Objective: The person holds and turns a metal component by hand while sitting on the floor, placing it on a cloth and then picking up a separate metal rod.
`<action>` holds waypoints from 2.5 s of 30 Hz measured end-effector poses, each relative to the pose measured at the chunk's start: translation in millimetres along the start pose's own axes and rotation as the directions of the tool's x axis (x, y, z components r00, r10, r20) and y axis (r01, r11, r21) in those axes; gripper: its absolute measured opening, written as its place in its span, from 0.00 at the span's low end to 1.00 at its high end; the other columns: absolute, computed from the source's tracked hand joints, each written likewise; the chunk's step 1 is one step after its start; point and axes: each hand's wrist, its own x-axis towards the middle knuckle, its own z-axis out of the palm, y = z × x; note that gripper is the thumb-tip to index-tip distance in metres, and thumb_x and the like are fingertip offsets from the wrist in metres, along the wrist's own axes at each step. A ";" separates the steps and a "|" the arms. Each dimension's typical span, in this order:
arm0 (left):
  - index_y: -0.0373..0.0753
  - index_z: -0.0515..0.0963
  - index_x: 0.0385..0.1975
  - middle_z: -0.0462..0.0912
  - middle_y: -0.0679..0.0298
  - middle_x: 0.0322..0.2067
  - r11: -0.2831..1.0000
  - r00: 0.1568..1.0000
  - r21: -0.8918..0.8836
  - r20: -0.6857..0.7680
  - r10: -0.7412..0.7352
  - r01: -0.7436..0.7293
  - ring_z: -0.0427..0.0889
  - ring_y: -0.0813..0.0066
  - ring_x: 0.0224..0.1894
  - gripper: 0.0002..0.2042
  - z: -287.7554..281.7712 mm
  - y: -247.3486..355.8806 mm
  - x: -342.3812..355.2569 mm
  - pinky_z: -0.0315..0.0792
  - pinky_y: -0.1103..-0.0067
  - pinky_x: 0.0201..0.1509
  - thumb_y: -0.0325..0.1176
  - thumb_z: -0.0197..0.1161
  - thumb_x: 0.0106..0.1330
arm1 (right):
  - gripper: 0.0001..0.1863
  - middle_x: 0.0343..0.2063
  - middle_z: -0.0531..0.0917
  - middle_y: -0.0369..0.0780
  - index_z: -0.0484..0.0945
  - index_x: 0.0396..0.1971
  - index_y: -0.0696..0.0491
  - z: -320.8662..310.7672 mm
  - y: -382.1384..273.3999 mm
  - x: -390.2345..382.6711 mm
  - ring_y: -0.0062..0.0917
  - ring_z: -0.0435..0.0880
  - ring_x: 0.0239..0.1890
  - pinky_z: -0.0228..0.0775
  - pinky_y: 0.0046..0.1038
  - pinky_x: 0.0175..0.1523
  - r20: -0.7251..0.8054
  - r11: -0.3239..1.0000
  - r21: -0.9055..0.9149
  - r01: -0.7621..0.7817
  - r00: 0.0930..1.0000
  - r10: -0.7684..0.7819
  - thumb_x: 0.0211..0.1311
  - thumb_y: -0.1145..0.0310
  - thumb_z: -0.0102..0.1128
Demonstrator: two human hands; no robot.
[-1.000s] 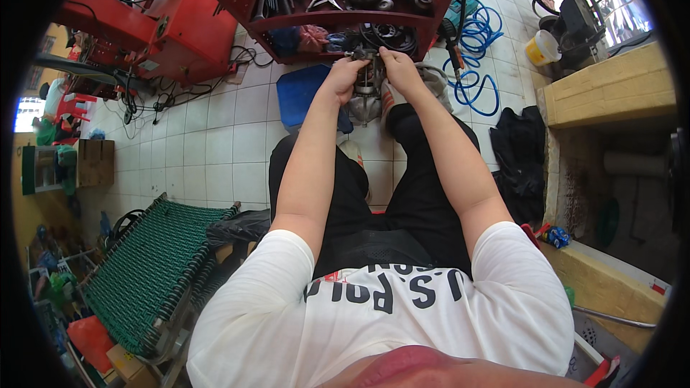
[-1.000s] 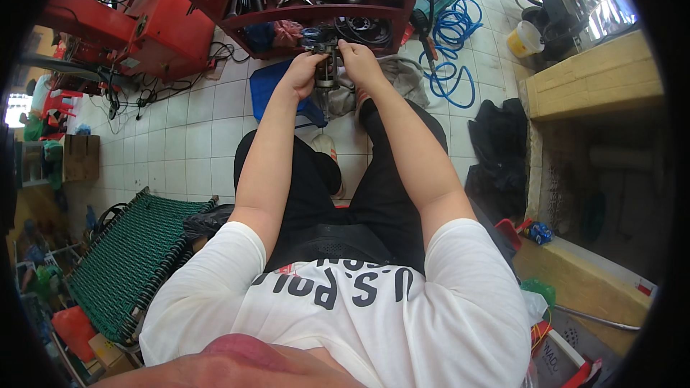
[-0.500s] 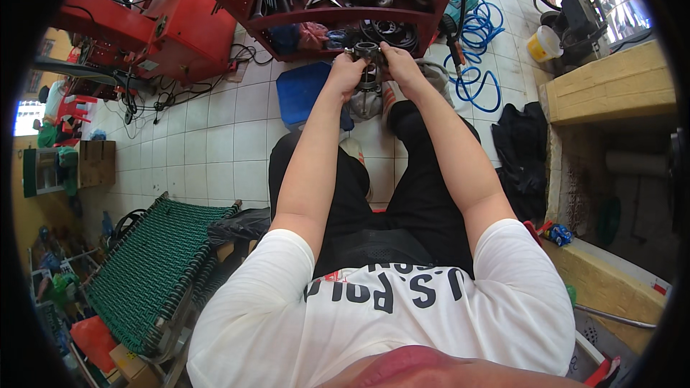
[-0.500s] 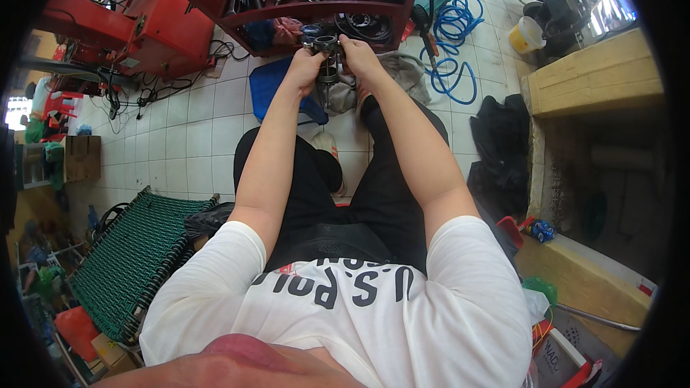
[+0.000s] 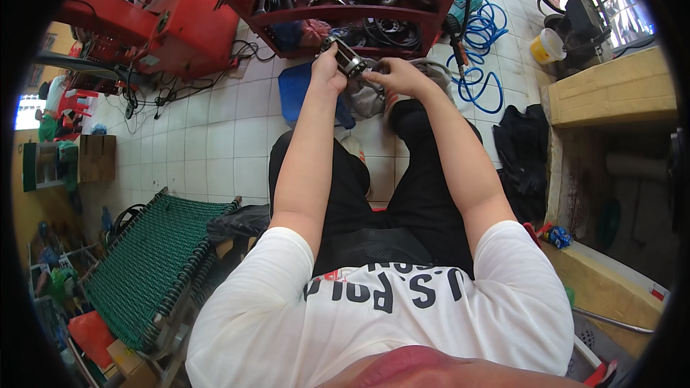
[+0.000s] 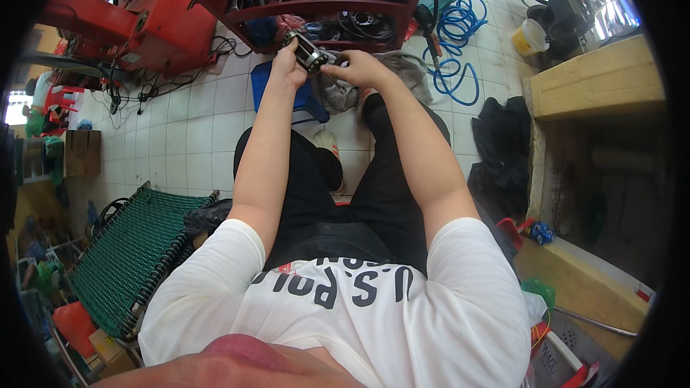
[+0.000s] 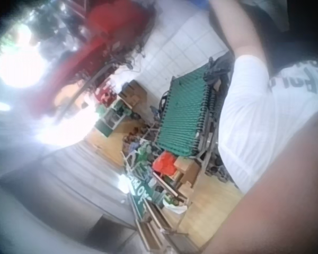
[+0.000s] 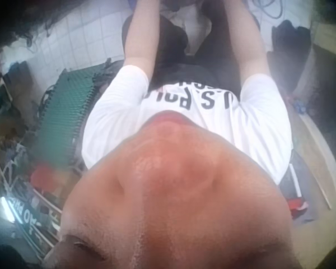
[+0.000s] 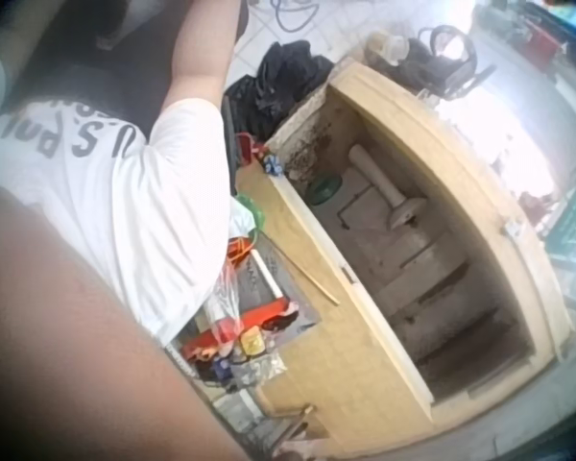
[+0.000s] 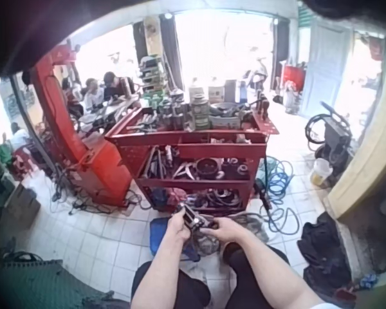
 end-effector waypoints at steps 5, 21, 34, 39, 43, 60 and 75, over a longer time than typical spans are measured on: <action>0.40 0.75 0.49 0.83 0.60 0.41 0.998 0.999 -0.045 0.029 0.034 -0.032 0.84 0.63 0.40 0.12 -3.4 6.2 -1.5 0.80 0.61 0.48 0.40 0.48 0.81 | 0.24 0.24 0.83 0.36 0.86 0.41 0.60 14.1 -13.1 -0.8 0.21 0.77 0.28 0.71 0.30 0.39 0.180 0.998 0.053 -0.016 0.984 0.006 0.71 0.51 0.62; 0.42 0.75 0.53 0.85 0.59 0.44 0.990 0.985 -0.127 0.149 0.083 -0.064 0.85 0.60 0.43 0.19 18.0 7.2 -17.1 0.80 0.58 0.48 0.47 0.41 0.83 | 0.25 0.18 0.75 0.34 0.82 0.30 0.56 19.6 -0.3 0.7 0.19 0.72 0.21 0.65 0.30 0.30 0.080 0.936 0.352 0.011 0.996 -0.042 0.74 0.47 0.55; 0.45 0.72 0.57 0.85 0.56 0.50 0.944 0.936 -0.254 0.226 0.269 -0.210 0.85 0.58 0.51 0.17 11.9 22.3 -21.2 0.81 0.59 0.50 0.47 0.42 0.82 | 0.23 0.12 0.60 0.26 0.71 0.24 0.48 14.0 -33.8 -6.6 0.15 0.57 0.14 0.61 0.26 0.29 0.337 0.530 0.794 -0.298 0.941 0.025 0.78 0.48 0.51; 0.41 0.74 0.51 0.85 0.58 0.44 0.908 0.894 -0.003 0.171 0.414 -0.419 0.88 0.62 0.42 0.09 22.7 10.8 -27.9 0.85 0.68 0.41 0.34 0.57 0.76 | 0.25 0.15 0.73 0.31 0.84 0.37 0.59 27.0 -24.0 -2.6 0.20 0.72 0.19 0.68 0.30 0.31 -0.036 0.887 0.461 0.002 0.999 0.016 0.73 0.48 0.57; 0.38 0.71 0.50 0.83 0.59 0.41 0.882 0.879 0.041 0.116 0.463 -0.470 0.88 0.65 0.35 0.12 21.2 8.2 -24.7 0.84 0.73 0.33 0.22 0.61 0.69 | 0.27 0.18 0.77 0.33 0.86 0.40 0.64 21.3 -25.4 -3.7 0.21 0.74 0.22 0.68 0.30 0.31 -0.215 0.978 -0.020 0.206 0.955 -0.206 0.72 0.49 0.59; 0.45 0.70 0.53 0.84 0.60 0.41 0.913 0.910 -0.025 0.077 0.408 -0.408 0.87 0.66 0.34 0.09 19.1 17.0 -28.5 0.81 0.70 0.29 0.37 0.55 0.78 | 0.23 0.20 0.78 0.31 0.86 0.42 0.60 14.3 -20.6 -1.8 0.14 0.71 0.21 0.63 0.23 0.26 -0.004 0.936 0.349 -0.038 0.999 0.041 0.66 0.52 0.67; 0.37 0.72 0.51 0.87 0.52 0.40 0.964 0.960 -0.127 0.129 0.249 -0.233 0.89 0.53 0.36 0.14 9.0 27.9 -20.0 0.83 0.66 0.33 0.40 0.55 0.75 | 0.20 0.22 0.77 0.31 0.86 0.38 0.55 17.7 -17.5 0.9 0.15 0.73 0.24 0.67 0.24 0.29 0.195 0.973 0.227 -0.034 0.981 -0.011 0.64 0.51 0.69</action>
